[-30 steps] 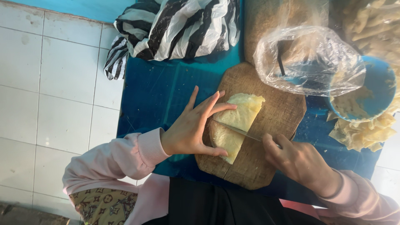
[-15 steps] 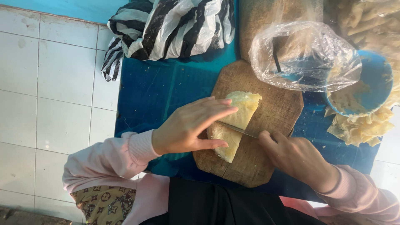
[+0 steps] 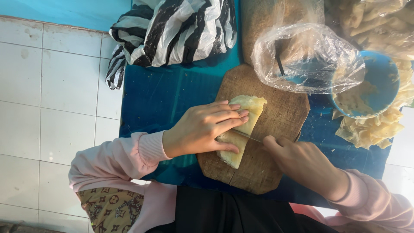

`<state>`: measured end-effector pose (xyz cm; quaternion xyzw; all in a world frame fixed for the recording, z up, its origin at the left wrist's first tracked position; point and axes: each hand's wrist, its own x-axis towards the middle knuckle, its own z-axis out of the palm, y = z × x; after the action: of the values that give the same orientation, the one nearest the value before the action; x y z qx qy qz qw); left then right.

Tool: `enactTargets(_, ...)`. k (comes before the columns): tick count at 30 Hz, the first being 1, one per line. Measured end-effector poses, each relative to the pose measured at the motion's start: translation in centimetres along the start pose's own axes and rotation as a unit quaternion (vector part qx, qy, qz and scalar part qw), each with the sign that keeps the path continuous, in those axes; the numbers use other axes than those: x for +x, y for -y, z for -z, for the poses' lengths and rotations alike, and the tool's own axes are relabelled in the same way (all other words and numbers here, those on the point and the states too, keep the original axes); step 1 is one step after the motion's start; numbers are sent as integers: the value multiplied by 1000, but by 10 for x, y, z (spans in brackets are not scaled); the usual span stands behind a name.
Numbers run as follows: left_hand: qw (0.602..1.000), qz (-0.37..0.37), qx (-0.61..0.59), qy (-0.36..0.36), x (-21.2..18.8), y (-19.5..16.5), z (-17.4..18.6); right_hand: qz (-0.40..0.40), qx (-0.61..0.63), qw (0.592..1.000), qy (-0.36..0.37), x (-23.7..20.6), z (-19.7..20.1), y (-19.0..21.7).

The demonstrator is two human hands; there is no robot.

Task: The person peels a thin sheet away from a round stack of thin food layers on a wooden board, then uses a knife to cut the round stack in half and into smaller pieces. They then fold and stack the small cut pieces one at a time on the table.

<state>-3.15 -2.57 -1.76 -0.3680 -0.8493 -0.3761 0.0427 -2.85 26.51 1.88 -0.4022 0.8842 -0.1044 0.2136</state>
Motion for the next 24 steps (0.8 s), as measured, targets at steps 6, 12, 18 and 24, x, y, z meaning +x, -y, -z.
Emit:
enactTargets(6,1000,-1,-10,3,2,2,0,-19,-67,997,40,6,0,11)
enactTargets(12,1000,5,-12,-5,2,3,1,5,-16,999,46,20,2,4)
enactTargets(18,1000,6,-22,-14,-1,4,-2,-13,26,998,49,3,5,-3)
enactTargets(24,1000,-2,-29,-5,3,4,-1,-40,-20,996,79,0,7,0)
